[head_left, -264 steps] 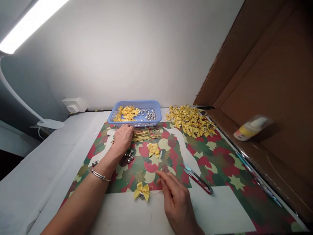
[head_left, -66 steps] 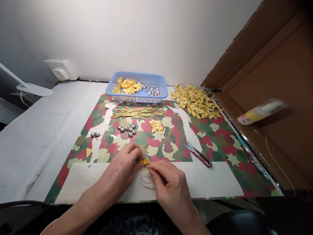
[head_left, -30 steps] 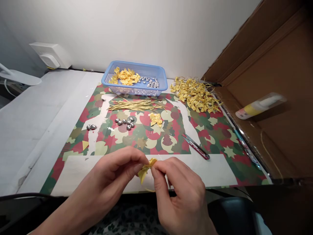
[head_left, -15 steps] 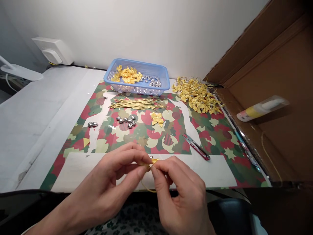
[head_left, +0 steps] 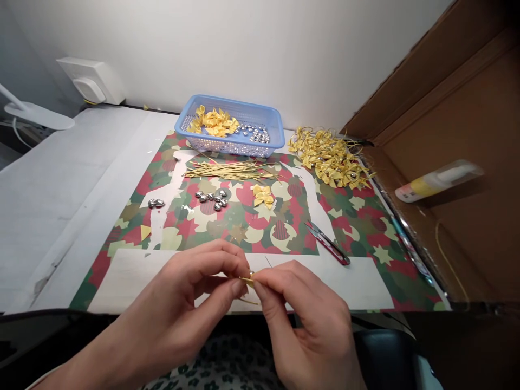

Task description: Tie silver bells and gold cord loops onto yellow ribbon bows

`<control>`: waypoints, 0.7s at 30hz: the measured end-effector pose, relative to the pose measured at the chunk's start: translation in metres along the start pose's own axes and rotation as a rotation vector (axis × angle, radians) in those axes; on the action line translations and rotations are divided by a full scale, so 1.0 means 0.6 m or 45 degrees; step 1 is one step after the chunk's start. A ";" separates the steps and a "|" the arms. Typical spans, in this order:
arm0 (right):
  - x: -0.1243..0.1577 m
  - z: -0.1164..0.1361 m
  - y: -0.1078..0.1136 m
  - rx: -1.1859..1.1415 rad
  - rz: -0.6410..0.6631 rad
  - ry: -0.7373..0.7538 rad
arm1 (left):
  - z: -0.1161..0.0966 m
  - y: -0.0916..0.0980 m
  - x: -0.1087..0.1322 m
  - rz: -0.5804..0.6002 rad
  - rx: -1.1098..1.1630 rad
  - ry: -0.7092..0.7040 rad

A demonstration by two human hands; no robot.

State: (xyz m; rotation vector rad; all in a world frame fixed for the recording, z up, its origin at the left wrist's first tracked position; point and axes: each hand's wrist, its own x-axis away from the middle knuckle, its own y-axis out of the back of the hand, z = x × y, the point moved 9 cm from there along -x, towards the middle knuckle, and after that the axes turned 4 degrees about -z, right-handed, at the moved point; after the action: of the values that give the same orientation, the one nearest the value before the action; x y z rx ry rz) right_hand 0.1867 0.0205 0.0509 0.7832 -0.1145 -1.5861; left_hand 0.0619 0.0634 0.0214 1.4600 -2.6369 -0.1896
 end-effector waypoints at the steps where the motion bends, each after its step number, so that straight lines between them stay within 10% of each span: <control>1: 0.001 0.003 0.001 0.032 0.000 0.030 | 0.000 0.000 0.001 0.008 0.006 0.010; 21: 0.002 0.030 0.003 0.351 -0.025 0.232 | -0.006 0.002 0.007 -0.030 -0.038 -0.046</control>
State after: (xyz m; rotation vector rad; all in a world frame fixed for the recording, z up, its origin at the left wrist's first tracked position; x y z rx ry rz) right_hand 0.1785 0.0125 0.0648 1.1426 -0.1962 -1.5278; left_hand 0.0590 0.0602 0.0254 1.4930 -2.6339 -0.2582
